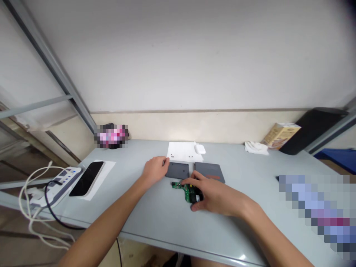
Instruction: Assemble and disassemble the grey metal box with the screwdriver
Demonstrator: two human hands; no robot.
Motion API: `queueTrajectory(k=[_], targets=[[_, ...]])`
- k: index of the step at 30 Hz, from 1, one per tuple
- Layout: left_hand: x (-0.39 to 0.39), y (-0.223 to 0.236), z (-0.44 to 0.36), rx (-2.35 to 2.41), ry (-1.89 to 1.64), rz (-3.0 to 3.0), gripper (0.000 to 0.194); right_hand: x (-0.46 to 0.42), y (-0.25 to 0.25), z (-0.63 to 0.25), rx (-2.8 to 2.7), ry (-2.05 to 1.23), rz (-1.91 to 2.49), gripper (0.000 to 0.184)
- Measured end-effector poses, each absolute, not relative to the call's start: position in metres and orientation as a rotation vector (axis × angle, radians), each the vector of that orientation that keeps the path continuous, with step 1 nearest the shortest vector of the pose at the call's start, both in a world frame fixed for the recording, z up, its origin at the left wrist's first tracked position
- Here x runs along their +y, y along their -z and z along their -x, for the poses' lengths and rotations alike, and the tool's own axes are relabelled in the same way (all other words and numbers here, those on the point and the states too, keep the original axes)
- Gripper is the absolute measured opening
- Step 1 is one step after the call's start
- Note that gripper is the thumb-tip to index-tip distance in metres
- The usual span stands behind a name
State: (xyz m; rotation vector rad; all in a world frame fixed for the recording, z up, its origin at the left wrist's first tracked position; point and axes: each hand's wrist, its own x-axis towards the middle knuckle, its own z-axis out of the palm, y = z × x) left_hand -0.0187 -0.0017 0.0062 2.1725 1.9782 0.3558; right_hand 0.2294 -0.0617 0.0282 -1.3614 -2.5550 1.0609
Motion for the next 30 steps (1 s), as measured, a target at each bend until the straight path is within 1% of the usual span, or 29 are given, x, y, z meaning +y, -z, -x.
queueTrajectory(k=[17, 30], targets=[[-0.0004, -0.0048, 0.0183, 1.98, -0.365, -2.189, 0.038, -0.0616, -0.0302, -0.2295, -2.555, -1.07, 1.349, 0.067], [0.0003, -0.0036, 0.0186, 1.969, -0.372, -2.175, 0.037, -0.0607, -0.0262, -0.2305, -2.55, -1.061, 1.339, 0.068]])
